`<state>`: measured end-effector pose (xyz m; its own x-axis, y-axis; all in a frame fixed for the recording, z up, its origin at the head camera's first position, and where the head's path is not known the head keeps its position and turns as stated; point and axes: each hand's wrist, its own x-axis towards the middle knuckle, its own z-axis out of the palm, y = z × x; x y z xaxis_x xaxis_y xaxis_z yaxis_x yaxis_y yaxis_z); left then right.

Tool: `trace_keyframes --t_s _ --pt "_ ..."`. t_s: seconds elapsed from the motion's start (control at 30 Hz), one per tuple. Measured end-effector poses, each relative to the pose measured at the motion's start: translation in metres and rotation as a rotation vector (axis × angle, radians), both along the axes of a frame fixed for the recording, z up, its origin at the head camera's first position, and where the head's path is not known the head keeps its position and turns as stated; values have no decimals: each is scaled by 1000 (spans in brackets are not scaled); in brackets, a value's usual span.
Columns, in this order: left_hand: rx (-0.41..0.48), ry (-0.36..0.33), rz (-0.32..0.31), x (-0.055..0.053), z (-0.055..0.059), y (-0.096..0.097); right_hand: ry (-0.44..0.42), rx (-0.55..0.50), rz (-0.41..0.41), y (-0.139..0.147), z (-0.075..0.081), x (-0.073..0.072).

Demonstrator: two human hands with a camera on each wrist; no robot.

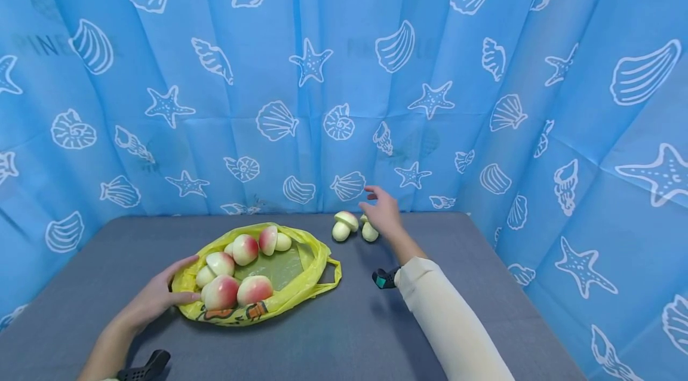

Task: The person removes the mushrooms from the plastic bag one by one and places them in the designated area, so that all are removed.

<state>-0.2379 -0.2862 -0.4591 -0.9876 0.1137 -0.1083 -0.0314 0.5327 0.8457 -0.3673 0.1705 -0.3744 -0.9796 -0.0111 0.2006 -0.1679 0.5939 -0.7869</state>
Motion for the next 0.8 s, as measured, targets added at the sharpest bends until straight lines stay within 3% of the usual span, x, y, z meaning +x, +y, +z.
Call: trace_keyframes --t_s 0.27,0.47,0.8 --pt "-9 0 3 0 0 1 31 -43 81 -32 13 3" --pt "1 9 -4 0 0 0 27 -18 111 -53 20 5" --pt "22 27 -14 1 -1 0 15 -39 234 -83 22 7"
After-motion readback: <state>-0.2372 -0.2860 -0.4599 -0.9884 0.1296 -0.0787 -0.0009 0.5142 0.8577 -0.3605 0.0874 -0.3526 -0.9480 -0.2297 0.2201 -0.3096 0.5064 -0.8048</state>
